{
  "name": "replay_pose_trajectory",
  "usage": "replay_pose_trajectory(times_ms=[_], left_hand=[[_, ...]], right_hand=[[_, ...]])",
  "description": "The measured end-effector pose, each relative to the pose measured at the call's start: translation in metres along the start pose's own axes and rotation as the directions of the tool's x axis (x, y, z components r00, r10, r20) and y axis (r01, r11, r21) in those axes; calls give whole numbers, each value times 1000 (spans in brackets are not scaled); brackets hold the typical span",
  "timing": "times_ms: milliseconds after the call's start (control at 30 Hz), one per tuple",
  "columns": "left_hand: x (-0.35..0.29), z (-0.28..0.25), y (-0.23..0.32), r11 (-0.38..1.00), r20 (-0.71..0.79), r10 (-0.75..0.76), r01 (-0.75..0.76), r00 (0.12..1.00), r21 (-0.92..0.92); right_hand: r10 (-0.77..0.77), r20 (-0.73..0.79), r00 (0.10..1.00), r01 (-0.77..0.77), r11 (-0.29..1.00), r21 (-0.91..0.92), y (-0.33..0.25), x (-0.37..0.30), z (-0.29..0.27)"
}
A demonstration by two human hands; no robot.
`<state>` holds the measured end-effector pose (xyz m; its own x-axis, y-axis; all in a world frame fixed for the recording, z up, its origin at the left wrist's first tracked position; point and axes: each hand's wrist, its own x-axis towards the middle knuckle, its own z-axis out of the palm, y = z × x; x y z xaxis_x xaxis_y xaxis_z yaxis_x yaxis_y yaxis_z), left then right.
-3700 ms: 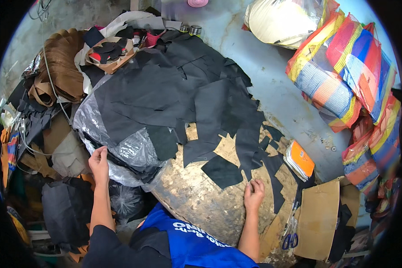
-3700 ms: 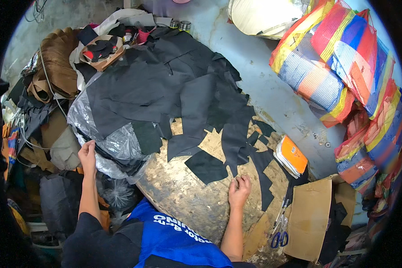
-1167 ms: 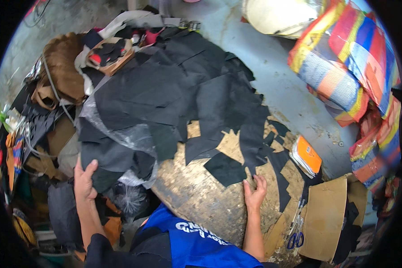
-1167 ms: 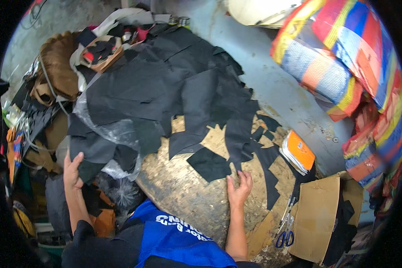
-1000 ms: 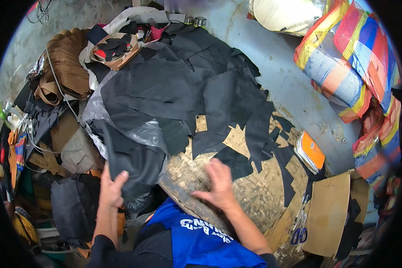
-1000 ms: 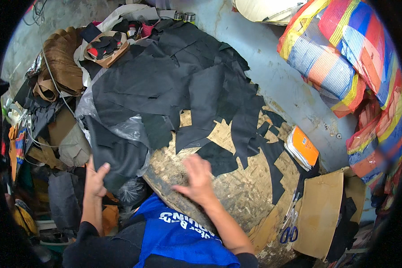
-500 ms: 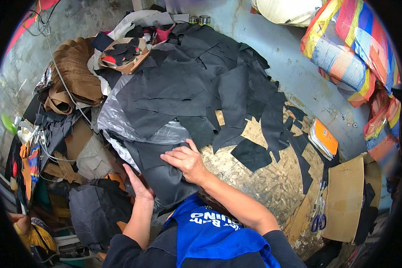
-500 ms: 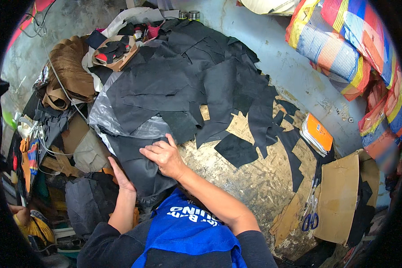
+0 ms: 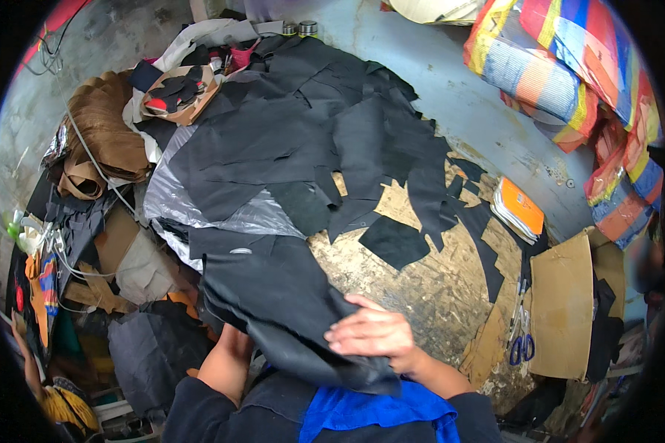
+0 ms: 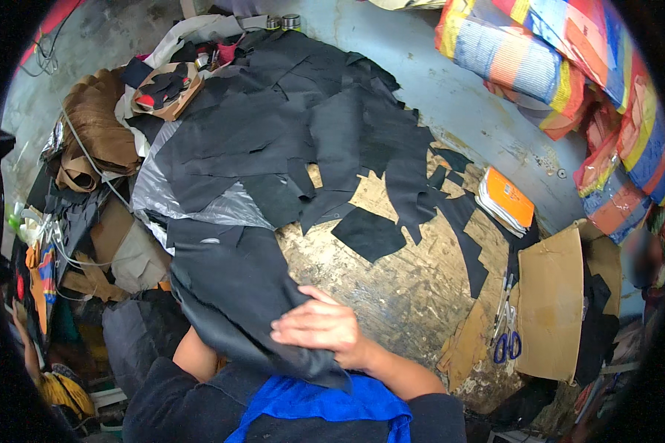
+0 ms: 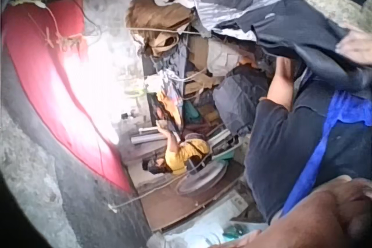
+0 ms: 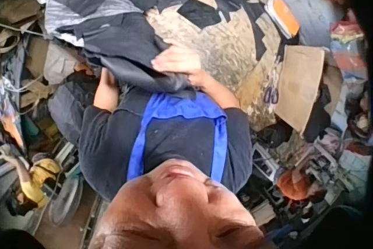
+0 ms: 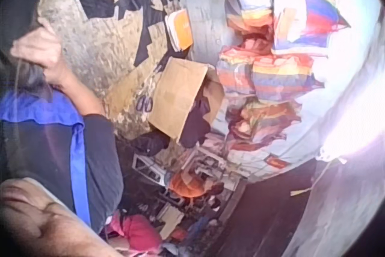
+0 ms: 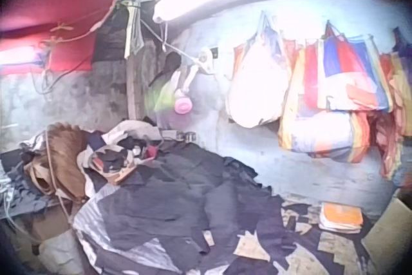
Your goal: The person marks black fabric pieces with a white pen using a ruler and pattern templates, then cuts along the marked lines with scissors. They handle cardboard templates and a notebook, organizing cut fabric pieces on the worktable.
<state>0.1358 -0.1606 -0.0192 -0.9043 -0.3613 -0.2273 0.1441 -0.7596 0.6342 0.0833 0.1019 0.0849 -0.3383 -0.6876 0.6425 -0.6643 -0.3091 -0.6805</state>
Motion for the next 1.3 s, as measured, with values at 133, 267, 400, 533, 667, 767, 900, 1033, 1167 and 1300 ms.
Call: replay_pose_trajectory(times_ms=[133, 267, 400, 533, 667, 767, 900, 1033, 1167, 1300], left_hand=[[-8, 17, -23, 984, 61, -173, 170, 983, 42], [1, 43, -41, 957, 116, -286, 278, 951, 82], [44, 92, -48, 944, 220, -328, 308, 919, 121], [119, 172, -42, 946, 342, -318, 270, 884, 181], [190, 247, -36, 923, 372, -339, 231, 864, 307], [215, 254, -45, 806, 197, -398, 239, 896, 541], [184, 196, -79, 592, -11, -30, 27, 999, 805], [93, 134, -125, -133, 786, -196, -810, 587, 572], [41, 136, -176, -360, 603, -603, -853, 522, 378], [68, 176, -223, -399, 632, -464, -784, 620, 476]], right_hand=[[142, 63, 988, -138, 988, -71, -43, -26, -47], [174, 54, 983, -163, 972, -170, -88, -44, -78], [136, 139, 981, -92, 955, -283, -121, -47, -106], [130, -3, 991, -100, 743, -662, -128, -39, -126], [186, -16, 982, -103, 467, -878, -84, -36, -157], [343, -241, 908, -299, 126, -946, -30, -55, -173], [468, -663, 584, -736, -39, -676, 5, -116, -184], [437, -740, 511, -859, 296, -418, 45, -149, -110], [500, -637, 587, -792, 192, -579, 96, -150, -73], [468, -616, 634, -748, 171, -641, 135, -156, -137]])
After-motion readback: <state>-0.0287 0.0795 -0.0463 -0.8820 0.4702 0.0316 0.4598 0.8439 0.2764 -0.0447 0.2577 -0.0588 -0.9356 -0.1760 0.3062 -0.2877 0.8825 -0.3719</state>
